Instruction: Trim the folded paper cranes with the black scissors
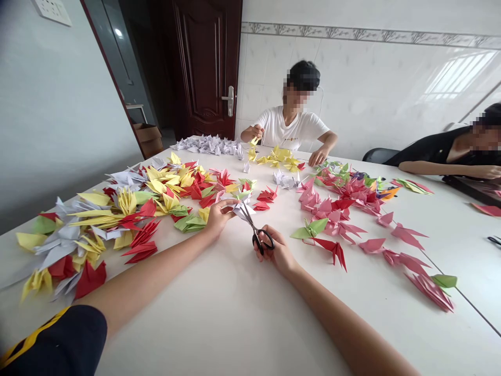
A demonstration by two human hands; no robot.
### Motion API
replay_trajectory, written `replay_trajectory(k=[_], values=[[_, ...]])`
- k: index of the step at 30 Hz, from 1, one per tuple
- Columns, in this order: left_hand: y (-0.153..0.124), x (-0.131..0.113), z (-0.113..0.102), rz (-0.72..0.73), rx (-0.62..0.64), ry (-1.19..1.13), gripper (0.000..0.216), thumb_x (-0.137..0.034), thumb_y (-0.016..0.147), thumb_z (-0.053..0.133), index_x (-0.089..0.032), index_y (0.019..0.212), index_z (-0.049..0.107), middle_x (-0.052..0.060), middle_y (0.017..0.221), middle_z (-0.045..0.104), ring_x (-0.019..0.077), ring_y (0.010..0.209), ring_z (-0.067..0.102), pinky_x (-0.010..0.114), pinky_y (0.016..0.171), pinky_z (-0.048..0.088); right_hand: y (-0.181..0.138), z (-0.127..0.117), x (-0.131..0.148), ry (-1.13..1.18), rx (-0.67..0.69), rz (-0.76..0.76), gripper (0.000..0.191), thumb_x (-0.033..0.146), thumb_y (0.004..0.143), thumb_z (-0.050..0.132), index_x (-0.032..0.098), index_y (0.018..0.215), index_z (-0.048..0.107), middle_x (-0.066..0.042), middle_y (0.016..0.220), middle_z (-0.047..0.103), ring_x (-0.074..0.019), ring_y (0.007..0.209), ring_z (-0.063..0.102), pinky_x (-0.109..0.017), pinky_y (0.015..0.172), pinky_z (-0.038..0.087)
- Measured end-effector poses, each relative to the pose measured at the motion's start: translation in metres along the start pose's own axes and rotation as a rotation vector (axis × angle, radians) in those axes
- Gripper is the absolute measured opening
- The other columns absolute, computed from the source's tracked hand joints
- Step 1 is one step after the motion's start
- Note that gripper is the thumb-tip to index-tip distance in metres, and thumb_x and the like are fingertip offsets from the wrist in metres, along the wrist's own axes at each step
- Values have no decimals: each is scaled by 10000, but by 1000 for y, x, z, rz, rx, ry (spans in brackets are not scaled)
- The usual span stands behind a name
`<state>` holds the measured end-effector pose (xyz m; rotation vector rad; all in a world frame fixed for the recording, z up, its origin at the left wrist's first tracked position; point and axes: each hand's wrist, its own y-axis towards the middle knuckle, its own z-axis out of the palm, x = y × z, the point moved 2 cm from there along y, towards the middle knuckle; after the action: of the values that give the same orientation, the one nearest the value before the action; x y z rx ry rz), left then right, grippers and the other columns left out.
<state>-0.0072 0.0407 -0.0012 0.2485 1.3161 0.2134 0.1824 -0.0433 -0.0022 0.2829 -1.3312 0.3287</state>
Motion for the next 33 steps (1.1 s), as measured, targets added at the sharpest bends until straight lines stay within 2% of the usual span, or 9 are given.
replay_trajectory(k=[4, 8, 12, 19, 23, 26, 33], values=[[-1, 0, 0, 26, -30, 53, 316, -243, 644, 826, -148, 940, 769, 99, 939, 730, 212, 847, 681, 328, 815, 551, 1, 3, -4, 3, -40, -14, 371, 513, 885, 622, 214, 754, 444, -16, 735, 628, -107, 481, 510, -241, 425, 260], [-4, 1, 1, 69, -83, 101, 307, -218, 663, 829, -162, 960, 776, 111, 1022, 725, 226, 886, 691, 335, 826, 556, 0, 9, -7, 11, -77, -46, 386, 539, 880, 616, 220, 754, 440, -9, 725, 614, -108, 474, 492, -245, 416, 264], [-6, 0, 4, 91, -97, 88, 303, -166, 706, 773, -171, 1009, 773, 111, 1072, 725, 225, 917, 698, 344, 861, 557, -2, 11, -8, -76, -98, -100, 363, 525, 886, 620, 219, 778, 458, 5, 736, 595, -92, 485, 478, -244, 443, 285], [-7, -4, 7, -9, -77, -20, 358, -192, 631, 773, -150, 986, 770, 112, 1008, 737, 240, 900, 695, 343, 818, 559, -3, 8, -4, -191, -102, -136, 332, 505, 887, 623, 222, 809, 467, 15, 719, 568, -98, 509, 478, -246, 474, 304], [-6, -3, 6, -97, -34, -225, 320, -330, 665, 745, -140, 921, 761, 111, 989, 725, 233, 897, 681, 378, 832, 562, -2, 7, -2, -158, -90, -132, 332, 493, 885, 627, 217, 795, 466, 7, 748, 594, -92, 509, 485, -245, 478, 289], [-4, -3, 4, -118, -63, -227, 341, -407, 649, 786, -133, 848, 746, 114, 941, 714, 234, 885, 670, 386, 806, 563, -1, 6, -3, -158, -73, -127, 327, 482, 887, 624, 213, 785, 469, 5, 732, 605, -90, 490, 491, -246, 478, 287], [-1, -5, 1, -133, -50, -163, 299, -306, 597, 803, -135, 833, 732, 58, 826, 689, 181, 772, 637, 360, 758, 564, 2, -7, -4, -186, -93, -104, 302, 434, 825, 706, 195, 796, 524, 16, 681, 596, -77, 454, 478, -224, 449, 256]])
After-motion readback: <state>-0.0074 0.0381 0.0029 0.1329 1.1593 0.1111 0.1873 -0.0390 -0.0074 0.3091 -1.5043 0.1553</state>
